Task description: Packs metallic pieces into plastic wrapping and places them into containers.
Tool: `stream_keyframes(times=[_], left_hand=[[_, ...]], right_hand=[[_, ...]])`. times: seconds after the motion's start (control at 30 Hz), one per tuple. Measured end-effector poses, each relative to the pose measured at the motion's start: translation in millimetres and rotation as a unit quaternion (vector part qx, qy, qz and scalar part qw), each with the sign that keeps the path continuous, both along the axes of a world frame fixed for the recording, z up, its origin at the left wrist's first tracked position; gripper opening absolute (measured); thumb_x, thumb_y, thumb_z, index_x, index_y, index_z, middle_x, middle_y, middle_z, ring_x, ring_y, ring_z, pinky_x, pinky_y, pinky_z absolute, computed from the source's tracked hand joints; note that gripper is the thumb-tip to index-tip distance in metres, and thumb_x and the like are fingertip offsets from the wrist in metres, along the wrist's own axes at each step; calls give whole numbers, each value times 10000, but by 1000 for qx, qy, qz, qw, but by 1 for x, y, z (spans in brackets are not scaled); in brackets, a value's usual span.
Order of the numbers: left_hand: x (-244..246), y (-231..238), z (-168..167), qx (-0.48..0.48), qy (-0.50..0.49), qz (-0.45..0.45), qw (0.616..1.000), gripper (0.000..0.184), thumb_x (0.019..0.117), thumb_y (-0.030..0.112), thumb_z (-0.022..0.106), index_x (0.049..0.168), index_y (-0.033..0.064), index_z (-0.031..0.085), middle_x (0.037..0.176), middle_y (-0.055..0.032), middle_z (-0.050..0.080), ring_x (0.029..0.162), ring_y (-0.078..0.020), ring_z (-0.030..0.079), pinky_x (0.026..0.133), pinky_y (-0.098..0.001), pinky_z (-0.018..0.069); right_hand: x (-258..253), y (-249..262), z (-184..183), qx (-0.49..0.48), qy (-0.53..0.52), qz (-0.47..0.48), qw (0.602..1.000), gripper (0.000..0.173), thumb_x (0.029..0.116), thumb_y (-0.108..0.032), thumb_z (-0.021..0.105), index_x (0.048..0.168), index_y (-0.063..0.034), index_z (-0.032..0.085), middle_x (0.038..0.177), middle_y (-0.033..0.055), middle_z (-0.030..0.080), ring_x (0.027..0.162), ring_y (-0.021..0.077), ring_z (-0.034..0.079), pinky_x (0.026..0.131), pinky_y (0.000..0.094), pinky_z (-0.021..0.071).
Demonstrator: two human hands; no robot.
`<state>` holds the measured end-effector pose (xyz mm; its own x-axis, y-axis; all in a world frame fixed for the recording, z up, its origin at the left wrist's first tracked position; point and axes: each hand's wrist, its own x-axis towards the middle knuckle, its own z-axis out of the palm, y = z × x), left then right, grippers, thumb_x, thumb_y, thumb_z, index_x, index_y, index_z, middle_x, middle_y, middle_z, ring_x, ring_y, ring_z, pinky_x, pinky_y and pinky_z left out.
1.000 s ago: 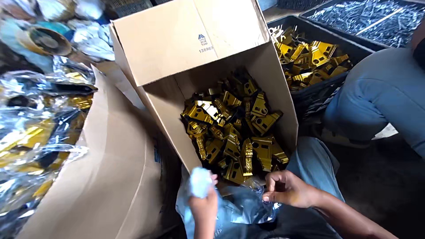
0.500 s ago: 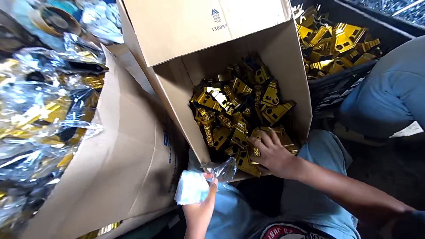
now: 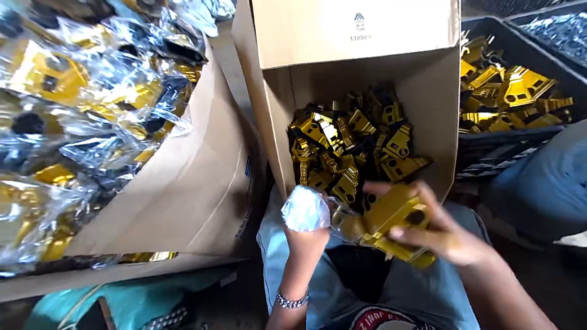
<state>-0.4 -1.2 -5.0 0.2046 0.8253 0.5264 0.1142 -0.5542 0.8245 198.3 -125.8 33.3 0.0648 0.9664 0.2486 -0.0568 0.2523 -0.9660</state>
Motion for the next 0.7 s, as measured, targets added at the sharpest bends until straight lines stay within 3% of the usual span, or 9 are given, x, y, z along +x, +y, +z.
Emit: stream_keyframes(times=[0.1,0.17,0.23,0.3,0.4,0.47,0.53,0.63,0.7], left_hand=[[10,-19,10,-103,-52,-50,992,429,797,58,809,1098,-157,591,964,-68,728,915,-31,698,875,-211,583],[12,-27,20,-186,-81,-71,977,366,811,16,786,1097,-108,594,931,-23,720,886,-30,695,851,-215,588],[10,-33,23,-201,-84,-101,971,284,842,12,756,1073,-87,623,926,-28,729,884,-47,700,856,-234,589],[6,-35,16,-133,-49,-115,983,246,835,26,748,1023,-103,656,907,-52,737,874,-34,705,849,-222,590],[7,-35,-1,-39,1,-114,993,248,805,69,767,970,-100,689,893,-108,745,880,-52,715,847,-222,587],[10,-28,-6,-11,18,-67,998,366,767,122,821,1002,-122,681,932,-152,742,916,-93,716,889,-249,578],[7,-17,-9,-8,10,23,1000,458,740,150,853,1029,-150,662,943,-165,735,906,-102,709,889,-253,571],[2,-28,3,-33,17,20,999,367,791,79,807,1022,-162,655,919,-171,730,883,-112,716,868,-263,583],[2,-53,16,-25,62,-97,993,263,792,23,773,968,-155,692,877,-199,741,849,-170,737,841,-304,585]], right_hand=[[-28,12,-22,-15,-162,-116,980,370,960,-204,666,1211,18,510,1070,8,685,950,-31,666,832,163,571],[-38,24,-41,55,-339,-238,909,298,871,-152,715,1060,61,626,1019,158,697,903,164,700,786,307,595],[-52,27,-53,80,-432,-232,868,286,722,-75,776,948,39,643,1036,289,668,729,367,713,583,474,607],[-58,31,-60,45,-423,-193,884,381,765,-110,762,1045,92,602,1070,314,657,666,368,713,557,485,598],[-49,48,-63,12,-315,-191,929,615,812,-225,730,1239,136,472,1093,257,650,972,246,682,876,357,566],[-47,50,-50,-34,-217,-132,967,813,755,-216,780,1380,147,408,1269,282,607,1161,235,635,992,336,518],[-42,43,-35,-129,-96,-41,986,893,772,-218,825,1500,61,389,1392,176,588,1237,134,608,1040,291,519],[-42,38,-34,-84,-139,-133,978,517,880,-227,734,1330,7,635,1255,144,670,1122,150,650,965,305,546],[-39,44,-43,28,-275,-228,934,427,849,-253,724,1199,-9,731,1097,186,712,998,302,653,885,472,521]])
